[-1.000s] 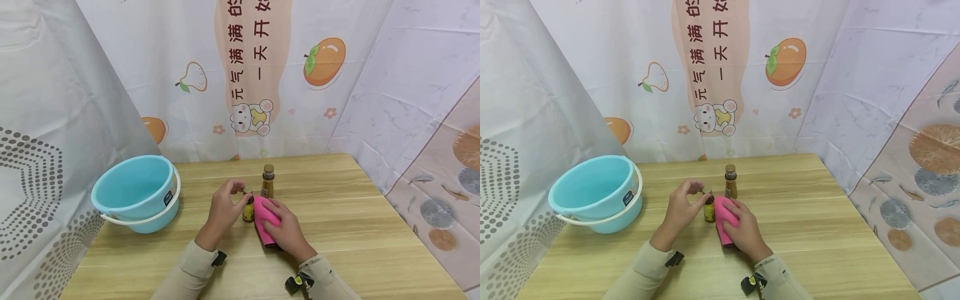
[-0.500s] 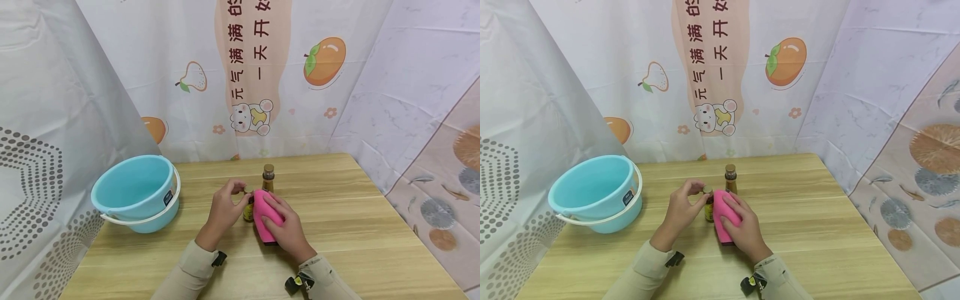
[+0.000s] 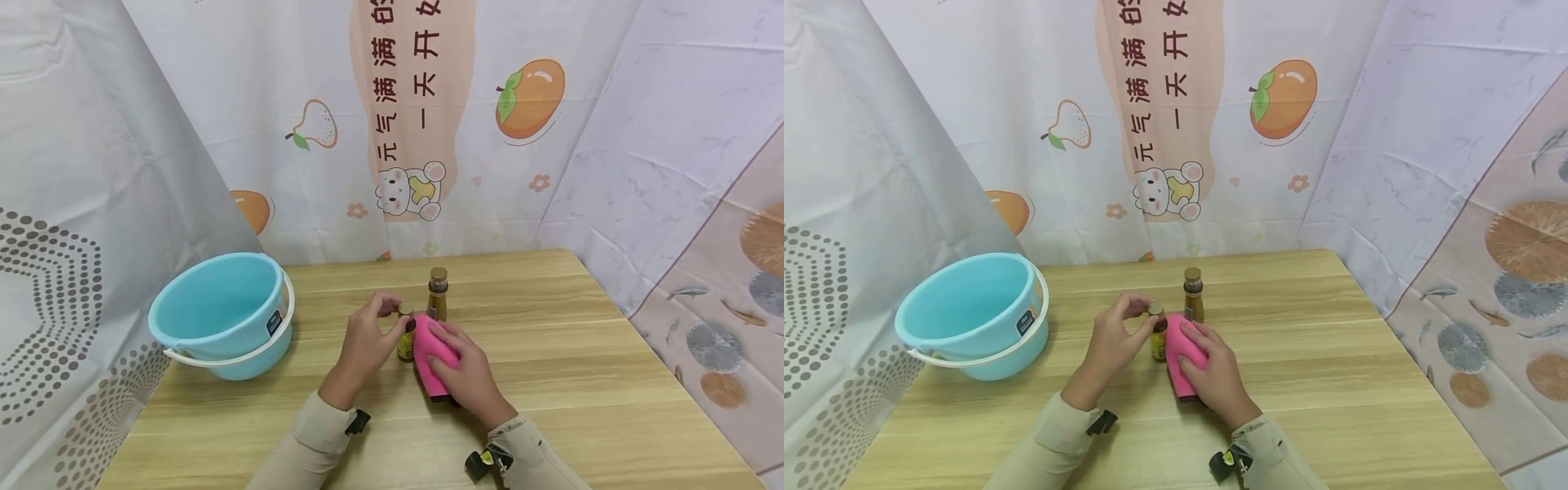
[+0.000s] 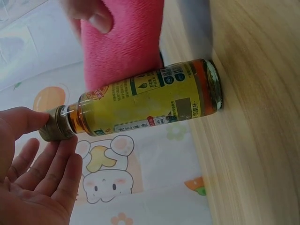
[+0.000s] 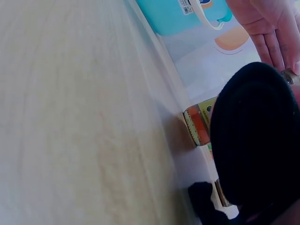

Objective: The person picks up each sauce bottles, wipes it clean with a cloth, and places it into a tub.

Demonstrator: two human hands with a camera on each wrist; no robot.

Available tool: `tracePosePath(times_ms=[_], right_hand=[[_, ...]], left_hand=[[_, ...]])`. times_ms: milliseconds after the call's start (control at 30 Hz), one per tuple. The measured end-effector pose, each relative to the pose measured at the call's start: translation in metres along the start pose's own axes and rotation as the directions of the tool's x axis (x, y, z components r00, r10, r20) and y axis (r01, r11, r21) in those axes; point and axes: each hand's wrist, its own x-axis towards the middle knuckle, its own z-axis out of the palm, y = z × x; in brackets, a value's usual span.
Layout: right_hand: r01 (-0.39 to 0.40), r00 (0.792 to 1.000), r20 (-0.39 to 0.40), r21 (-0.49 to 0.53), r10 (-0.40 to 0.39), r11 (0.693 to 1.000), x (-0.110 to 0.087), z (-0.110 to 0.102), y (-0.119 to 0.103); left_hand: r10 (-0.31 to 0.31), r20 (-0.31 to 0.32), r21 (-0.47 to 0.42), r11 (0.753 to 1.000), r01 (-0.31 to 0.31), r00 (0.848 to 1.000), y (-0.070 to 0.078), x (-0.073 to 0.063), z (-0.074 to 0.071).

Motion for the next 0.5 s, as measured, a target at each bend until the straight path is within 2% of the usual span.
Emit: tracePosePath(times_ms=[200,500], right_hand=[[-0.067,0.998,0.019,-0.037,0.068,0.997,-0.0003,0.0002,0.0014],[-0.096,0.993,0.055,-0.115,0.102,0.989,0.0009,0.0012,0.0013]], left_hand=[[0.001,0.0,-0.009,1.0,-0.001,1.0,0.0002,0.0005,0.0006],[-0.021,0.017,-0.016,1.0,0.022,1.0,-0.0017,0.0001,-0.0012]])
